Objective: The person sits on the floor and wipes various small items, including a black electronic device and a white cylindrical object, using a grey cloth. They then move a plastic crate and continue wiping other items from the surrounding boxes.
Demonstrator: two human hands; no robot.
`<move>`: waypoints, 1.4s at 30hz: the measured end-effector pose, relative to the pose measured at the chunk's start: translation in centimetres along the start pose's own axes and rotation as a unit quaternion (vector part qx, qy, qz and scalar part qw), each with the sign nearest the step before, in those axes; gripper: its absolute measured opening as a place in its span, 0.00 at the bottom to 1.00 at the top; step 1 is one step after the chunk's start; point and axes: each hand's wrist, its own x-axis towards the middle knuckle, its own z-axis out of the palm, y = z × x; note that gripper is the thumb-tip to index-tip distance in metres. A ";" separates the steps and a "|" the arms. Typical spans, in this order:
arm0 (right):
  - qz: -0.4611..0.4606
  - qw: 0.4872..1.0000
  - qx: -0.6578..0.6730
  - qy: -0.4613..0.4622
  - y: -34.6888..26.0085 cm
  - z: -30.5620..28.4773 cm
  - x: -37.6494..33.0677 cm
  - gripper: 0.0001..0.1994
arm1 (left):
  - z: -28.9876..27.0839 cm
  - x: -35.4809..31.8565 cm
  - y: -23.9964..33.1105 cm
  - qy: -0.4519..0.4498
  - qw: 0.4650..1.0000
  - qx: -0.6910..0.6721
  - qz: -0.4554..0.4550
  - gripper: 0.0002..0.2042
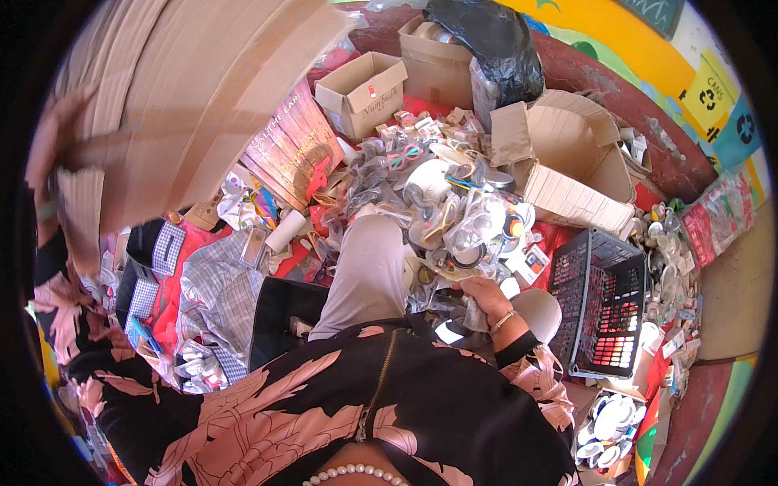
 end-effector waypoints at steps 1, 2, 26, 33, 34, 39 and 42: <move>-0.002 1.000 -0.004 0.006 0.0 0.0 0.0 0.11 | 1.4 1.6 1.2 -0.016 0.999 -0.010 0.041 0.16; -0.010 1.000 -0.001 0.008 0.1 -0.1 0.0 0.11 | 3.1 3.1 2.2 -0.033 0.996 -0.023 0.077 0.16; -0.129 0.913 0.340 0.186 -3.6 -7.1 0.9 0.28 | 36.4 9.8 7.0 -0.414 0.792 -0.106 0.437 0.10; -0.154 0.920 0.354 0.075 -12.7 0.7 17.8 0.20 | 35.5 17.3 1.3 -0.410 0.821 0.084 0.388 0.13; -0.163 0.920 0.343 0.095 -14.8 1.8 20.9 0.21 | 36.1 19.2 -0.9 -0.386 0.840 0.089 0.372 0.14; -0.212 0.933 0.282 0.069 -26.0 3.2 36.2 0.27 | 35.4 27.7 -2.9 -0.173 0.845 0.353 0.362 0.18; -0.139 0.959 0.244 0.032 -31.8 7.3 37.5 0.20 | 36.3 28.3 -7.2 -0.110 0.907 0.294 0.279 0.18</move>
